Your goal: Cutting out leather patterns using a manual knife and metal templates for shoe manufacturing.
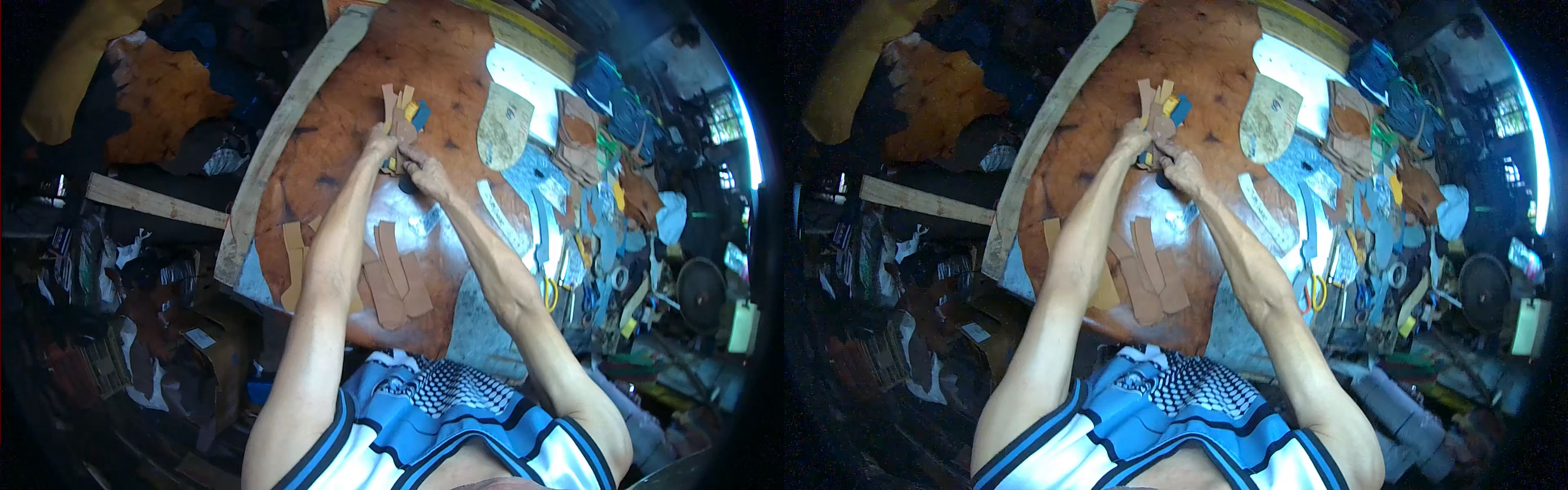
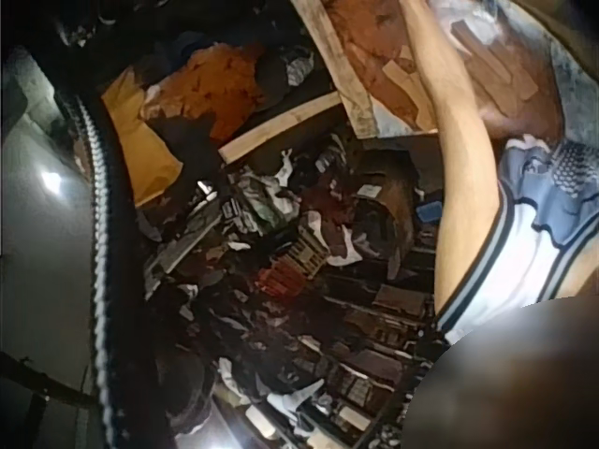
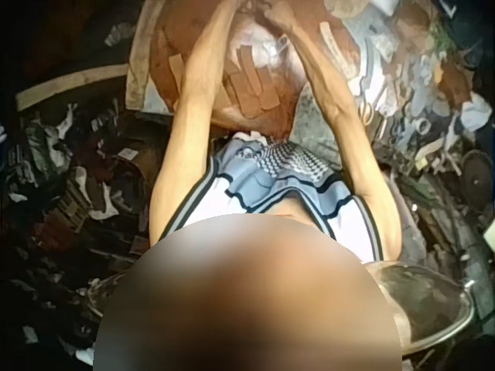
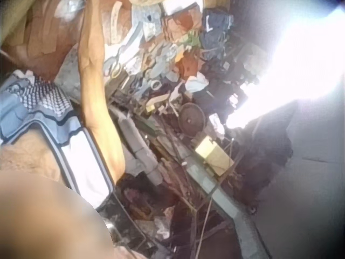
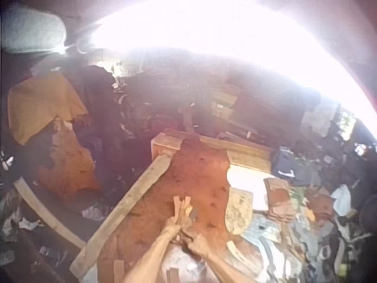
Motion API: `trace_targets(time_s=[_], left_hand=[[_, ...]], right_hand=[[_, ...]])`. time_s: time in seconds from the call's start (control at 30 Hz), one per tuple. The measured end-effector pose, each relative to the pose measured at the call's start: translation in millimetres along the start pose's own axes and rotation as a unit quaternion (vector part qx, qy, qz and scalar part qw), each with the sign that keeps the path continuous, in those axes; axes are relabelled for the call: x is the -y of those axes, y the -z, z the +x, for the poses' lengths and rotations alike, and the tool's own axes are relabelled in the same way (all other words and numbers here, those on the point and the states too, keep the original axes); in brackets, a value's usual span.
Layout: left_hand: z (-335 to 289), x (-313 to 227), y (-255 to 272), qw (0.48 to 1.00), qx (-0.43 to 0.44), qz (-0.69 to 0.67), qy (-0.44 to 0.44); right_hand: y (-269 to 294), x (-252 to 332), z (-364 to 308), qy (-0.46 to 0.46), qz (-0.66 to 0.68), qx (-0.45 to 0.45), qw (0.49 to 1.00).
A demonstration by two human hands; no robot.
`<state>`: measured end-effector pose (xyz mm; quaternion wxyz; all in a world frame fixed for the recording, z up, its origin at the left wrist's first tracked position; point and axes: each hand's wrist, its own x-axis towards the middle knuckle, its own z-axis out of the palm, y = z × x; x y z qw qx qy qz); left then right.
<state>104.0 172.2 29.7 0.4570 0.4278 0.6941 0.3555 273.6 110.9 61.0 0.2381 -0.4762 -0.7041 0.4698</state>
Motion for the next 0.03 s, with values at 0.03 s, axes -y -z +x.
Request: trace_targets(time_s=[0.03], left_hand=[[-6.3,12.9,-5.1,0.995,0.059,-0.076,-0.032]], right_hand=[[-1.0,-8.8,-18.0,-0.018,-0.001,-0.008,1.000]])
